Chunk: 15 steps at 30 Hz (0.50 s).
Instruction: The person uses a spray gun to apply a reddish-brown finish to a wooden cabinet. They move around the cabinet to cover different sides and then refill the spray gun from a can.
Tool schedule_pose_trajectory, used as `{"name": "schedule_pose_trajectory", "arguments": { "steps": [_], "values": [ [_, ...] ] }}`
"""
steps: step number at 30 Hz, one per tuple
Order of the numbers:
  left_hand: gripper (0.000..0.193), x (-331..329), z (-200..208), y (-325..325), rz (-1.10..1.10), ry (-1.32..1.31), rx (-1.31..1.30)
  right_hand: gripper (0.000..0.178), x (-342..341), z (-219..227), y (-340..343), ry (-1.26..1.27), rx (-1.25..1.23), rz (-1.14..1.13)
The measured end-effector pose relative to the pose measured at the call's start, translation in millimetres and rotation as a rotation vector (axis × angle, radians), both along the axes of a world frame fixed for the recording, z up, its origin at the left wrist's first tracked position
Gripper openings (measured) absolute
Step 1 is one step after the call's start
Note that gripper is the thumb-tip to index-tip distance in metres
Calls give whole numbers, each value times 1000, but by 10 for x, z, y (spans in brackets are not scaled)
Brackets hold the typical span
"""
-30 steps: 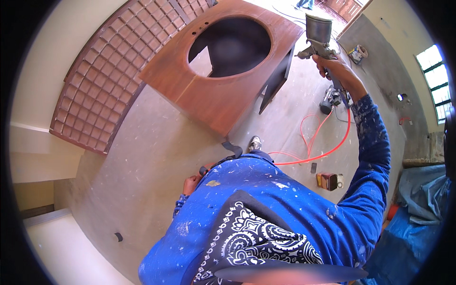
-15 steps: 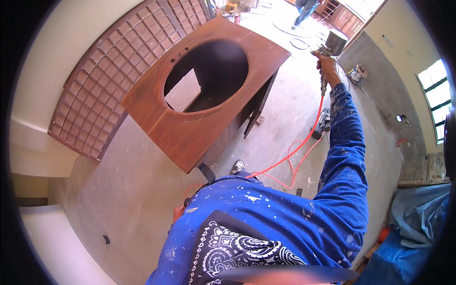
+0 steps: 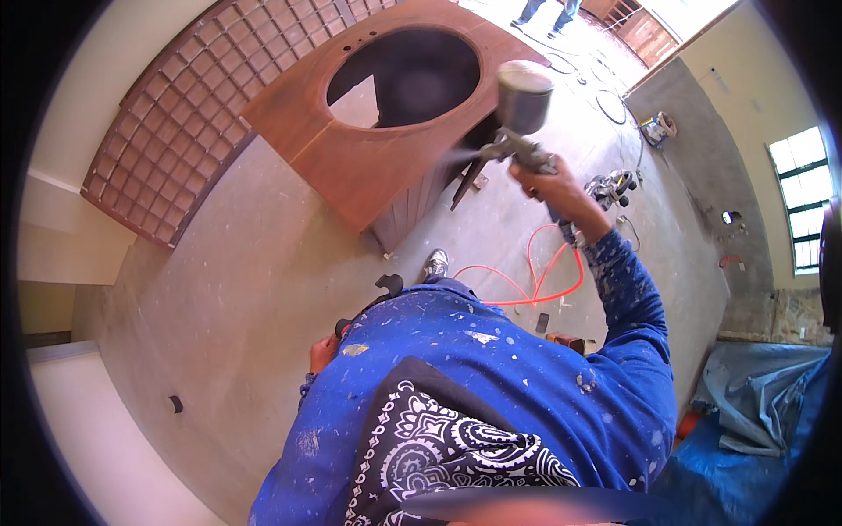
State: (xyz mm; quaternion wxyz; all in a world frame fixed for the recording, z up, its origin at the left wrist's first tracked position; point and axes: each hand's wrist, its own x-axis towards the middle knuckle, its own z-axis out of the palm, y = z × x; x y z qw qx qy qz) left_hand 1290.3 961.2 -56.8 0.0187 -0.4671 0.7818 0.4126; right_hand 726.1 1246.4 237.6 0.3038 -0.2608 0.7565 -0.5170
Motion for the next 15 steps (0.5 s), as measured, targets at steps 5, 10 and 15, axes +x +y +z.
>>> {"name": "schedule_pose_trajectory", "arguments": {
  "steps": [5,10,15],
  "values": [
    [58,211,-166,1,-31,-11,37,86,1113,347,-222,-152,114,285],
    [57,-167,-509,-144,-165,-32,16,44,1598,496,-451,-108,-121,640],
    [56,-739,-588,-153,-212,-42,-13,45,1165,303,-406,-90,-83,508]
  ]
}}
